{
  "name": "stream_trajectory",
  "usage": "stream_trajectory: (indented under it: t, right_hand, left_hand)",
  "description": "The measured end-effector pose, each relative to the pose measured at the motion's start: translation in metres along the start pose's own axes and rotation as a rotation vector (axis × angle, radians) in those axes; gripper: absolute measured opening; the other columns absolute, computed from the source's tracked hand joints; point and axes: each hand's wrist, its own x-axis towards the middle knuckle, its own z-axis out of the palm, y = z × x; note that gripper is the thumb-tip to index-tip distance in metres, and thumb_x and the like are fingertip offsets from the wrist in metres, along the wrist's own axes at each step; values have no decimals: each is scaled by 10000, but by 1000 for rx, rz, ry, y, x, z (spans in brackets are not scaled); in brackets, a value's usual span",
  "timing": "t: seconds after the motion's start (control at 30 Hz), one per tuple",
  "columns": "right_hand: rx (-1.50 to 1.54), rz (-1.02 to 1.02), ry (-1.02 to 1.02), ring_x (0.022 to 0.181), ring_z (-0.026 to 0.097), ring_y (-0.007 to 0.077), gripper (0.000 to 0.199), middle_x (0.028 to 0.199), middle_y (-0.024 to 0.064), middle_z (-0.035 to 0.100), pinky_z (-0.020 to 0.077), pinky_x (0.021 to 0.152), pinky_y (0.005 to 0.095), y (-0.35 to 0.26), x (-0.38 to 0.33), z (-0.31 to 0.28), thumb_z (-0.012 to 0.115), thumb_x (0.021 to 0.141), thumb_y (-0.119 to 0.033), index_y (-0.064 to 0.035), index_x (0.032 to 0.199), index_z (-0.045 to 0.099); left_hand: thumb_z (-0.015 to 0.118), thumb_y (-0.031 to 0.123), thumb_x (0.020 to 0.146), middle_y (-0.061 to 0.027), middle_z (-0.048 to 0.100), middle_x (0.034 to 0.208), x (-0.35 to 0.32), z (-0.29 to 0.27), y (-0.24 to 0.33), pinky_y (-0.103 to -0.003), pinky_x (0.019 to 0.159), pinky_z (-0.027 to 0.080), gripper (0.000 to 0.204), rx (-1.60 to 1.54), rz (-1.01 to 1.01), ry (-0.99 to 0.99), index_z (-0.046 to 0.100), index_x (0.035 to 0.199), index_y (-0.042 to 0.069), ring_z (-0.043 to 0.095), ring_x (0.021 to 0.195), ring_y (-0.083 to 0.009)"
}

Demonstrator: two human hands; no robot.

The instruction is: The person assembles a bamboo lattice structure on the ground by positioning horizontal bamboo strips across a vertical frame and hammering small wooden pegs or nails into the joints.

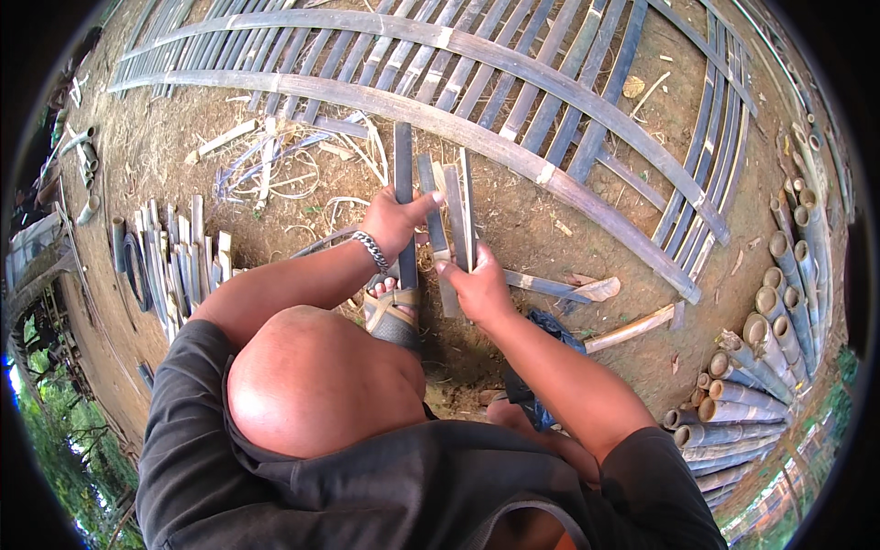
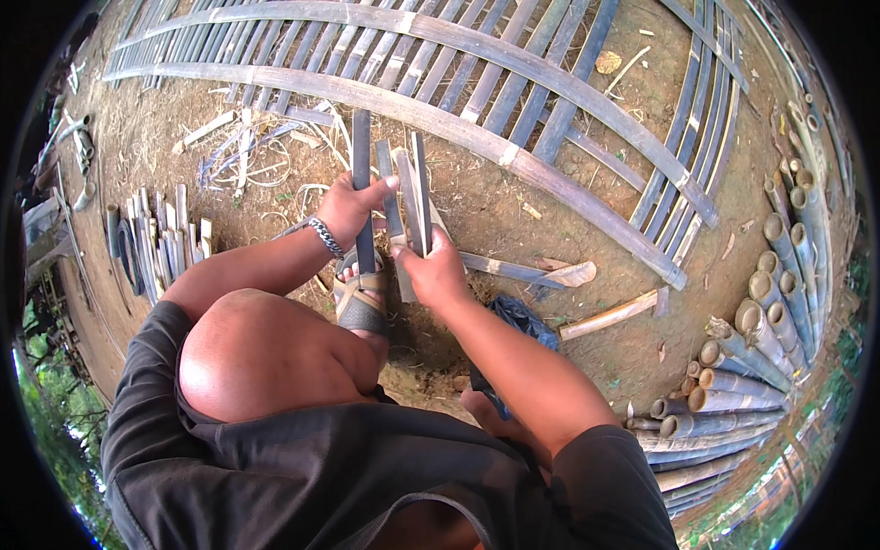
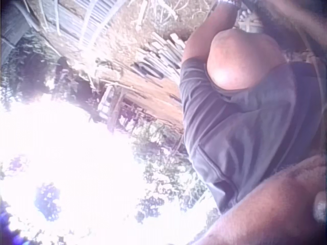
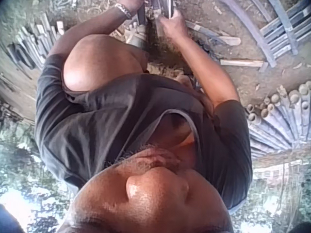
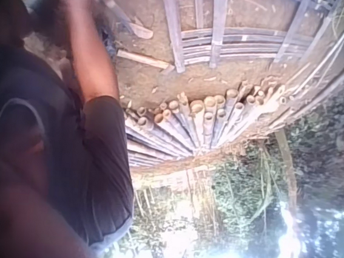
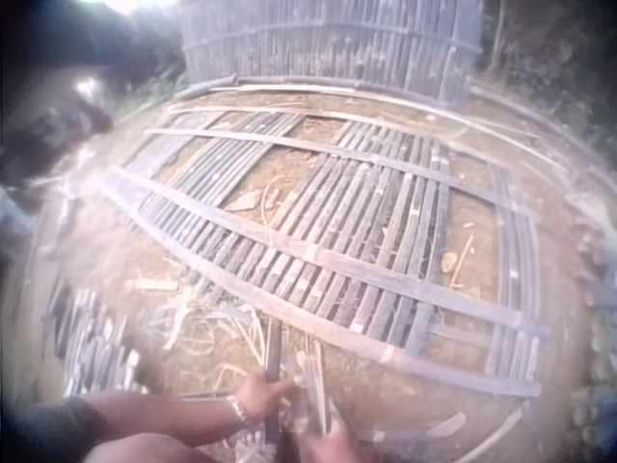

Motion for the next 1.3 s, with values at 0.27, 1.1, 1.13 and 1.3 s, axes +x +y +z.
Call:
stream_trajectory:
  t: [0.27, 1.1, 1.13, 1.3]
  right_hand:
    - [-237, 136, 93, 899, 695, 231, 377, 1022, 120, 758, 534, 867, 401, 16, 0, -24, 759, 940, -230, 15, 1202, 642]
    - [115, 6, 419, 919, 686, 174, 391, 1034, 114, 706, 537, 822, 329, 130, -81, -133, 738, 935, -81, 18, 1254, 533]
    - [168, 56, 386, 921, 686, 170, 388, 1042, 109, 706, 537, 822, 325, 125, -80, -135, 731, 939, -72, 17, 1261, 535]
    - [315, 136, 353, 918, 673, 141, 354, 1064, 85, 694, 552, 822, 311, 110, -74, -138, 683, 954, 16, 11, 1279, 541]
  left_hand:
    - [537, 222, 1050, -121, 612, 1017, 2, -21, 0, -462, 688, 658, 218, -319, -91, 90, 546, 1139, 24, 734, 909, -310]
    - [662, 72, 984, -48, 745, 981, -13, 156, -94, -305, 810, 543, 214, 673, 23, -618, 678, 1191, 19, 680, 885, -129]
    - [671, 81, 984, -38, 737, 972, -15, 157, -88, -314, 786, 537, 211, 648, -4, -609, 678, 1180, 4, 660, 856, -120]
    - [684, 81, 979, -27, 723, 971, -8, 166, -79, -278, 709, 524, 217, 539, -8, -580, 676, 1184, 10, 630, 799, -90]
